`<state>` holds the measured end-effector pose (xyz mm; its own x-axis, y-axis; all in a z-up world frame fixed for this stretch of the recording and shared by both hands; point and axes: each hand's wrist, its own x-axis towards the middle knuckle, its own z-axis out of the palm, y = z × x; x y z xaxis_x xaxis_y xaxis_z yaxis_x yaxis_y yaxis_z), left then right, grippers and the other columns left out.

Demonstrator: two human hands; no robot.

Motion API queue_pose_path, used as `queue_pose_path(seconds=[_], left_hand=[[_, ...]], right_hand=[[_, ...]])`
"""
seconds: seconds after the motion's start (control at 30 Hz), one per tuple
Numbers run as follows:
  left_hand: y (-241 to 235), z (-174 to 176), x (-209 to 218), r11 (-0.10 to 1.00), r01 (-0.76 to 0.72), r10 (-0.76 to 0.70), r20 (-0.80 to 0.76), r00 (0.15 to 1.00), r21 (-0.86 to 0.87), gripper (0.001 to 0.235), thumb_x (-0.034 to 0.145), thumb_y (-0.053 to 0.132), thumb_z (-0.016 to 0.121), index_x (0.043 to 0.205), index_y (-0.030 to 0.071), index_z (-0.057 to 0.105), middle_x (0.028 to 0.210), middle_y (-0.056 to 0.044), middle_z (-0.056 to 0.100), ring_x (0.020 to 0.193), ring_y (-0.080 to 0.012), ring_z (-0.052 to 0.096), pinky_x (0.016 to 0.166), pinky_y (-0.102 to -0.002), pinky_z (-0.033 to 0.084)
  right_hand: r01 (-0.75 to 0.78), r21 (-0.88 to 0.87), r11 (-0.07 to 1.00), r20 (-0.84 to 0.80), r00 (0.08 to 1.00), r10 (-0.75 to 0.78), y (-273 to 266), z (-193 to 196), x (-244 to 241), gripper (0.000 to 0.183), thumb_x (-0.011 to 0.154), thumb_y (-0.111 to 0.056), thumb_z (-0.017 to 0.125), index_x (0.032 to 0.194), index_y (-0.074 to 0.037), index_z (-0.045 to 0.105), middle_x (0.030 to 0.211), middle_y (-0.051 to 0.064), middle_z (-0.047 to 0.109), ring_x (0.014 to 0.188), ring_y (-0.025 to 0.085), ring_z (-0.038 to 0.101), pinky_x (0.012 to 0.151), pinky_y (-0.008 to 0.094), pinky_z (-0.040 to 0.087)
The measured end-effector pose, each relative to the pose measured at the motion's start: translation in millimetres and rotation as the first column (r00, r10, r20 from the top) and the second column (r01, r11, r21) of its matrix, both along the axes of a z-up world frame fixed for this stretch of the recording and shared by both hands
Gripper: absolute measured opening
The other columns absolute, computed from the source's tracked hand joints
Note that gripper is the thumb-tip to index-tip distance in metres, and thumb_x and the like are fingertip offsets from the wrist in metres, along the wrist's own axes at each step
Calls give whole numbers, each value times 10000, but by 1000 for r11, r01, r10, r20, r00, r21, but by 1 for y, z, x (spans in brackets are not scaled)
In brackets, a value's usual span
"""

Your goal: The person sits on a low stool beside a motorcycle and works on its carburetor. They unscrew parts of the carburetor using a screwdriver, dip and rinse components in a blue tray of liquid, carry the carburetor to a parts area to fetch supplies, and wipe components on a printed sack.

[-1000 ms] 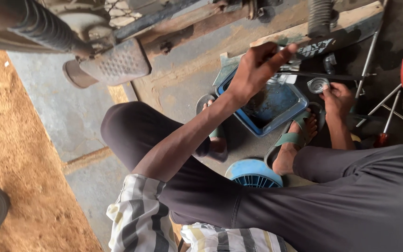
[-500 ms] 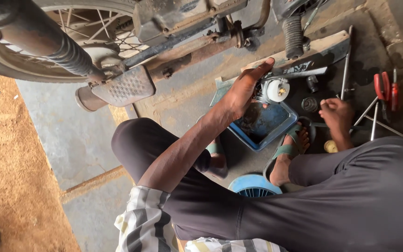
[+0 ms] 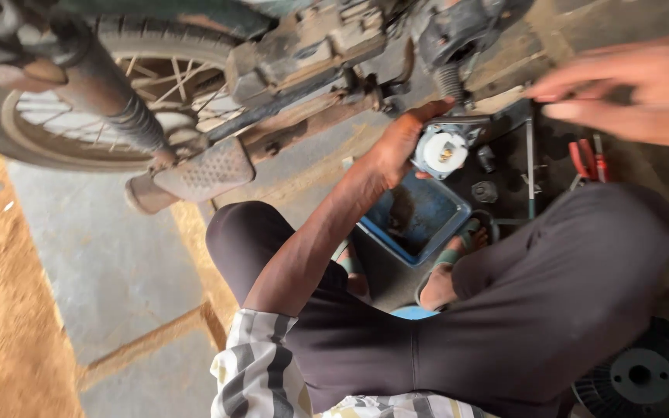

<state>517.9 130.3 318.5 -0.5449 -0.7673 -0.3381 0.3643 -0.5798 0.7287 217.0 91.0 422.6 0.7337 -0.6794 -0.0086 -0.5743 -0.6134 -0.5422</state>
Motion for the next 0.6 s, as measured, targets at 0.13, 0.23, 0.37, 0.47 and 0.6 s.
queue_pose_path(seconds=[0.13,0.23,0.37,0.47,0.6], left_hand=[[-19,-15,-6,998,55,-54,49,997,-13,452,1028,296,451,1413,66,505,662,-103,699,391,-143,553,307,-283,351],[-27,-30,-1,999,44,-41,124,991,-23,510,1037,263,424,1515,88,442,669,-70,681,391,-125,539,297,-272,347],[-29,-34,2,999,36,-34,181,983,-9,537,1031,251,385,1547,104,411,744,-79,708,447,-134,598,301,-269,361],[-33,-42,-2,998,54,-57,186,981,21,536,1030,267,365,1539,107,405,768,-87,716,472,-144,635,298,-266,366],[-33,-48,-3,998,54,-57,127,990,26,510,1047,268,364,1501,54,453,787,-102,719,520,-166,673,296,-268,372]], right_hand=[[-26,-113,993,12,1000,27,16,14,61,280,913,-173,691,1176,-100,756,1150,68,756,951,204,743,785,347,610],[-58,-129,990,119,990,73,17,1,81,276,905,-125,696,1173,-91,754,1133,69,756,929,203,740,796,345,601],[-55,-85,995,203,977,71,21,-4,95,284,899,-80,692,1173,-87,765,1114,76,752,916,200,729,785,347,580],[-37,-56,998,219,975,49,19,-15,92,258,904,-68,688,1148,-90,768,1104,68,755,903,189,727,778,340,576],[-35,-69,997,237,970,50,17,-26,88,231,909,-60,693,1123,-97,771,1083,58,753,907,188,725,796,334,578]])
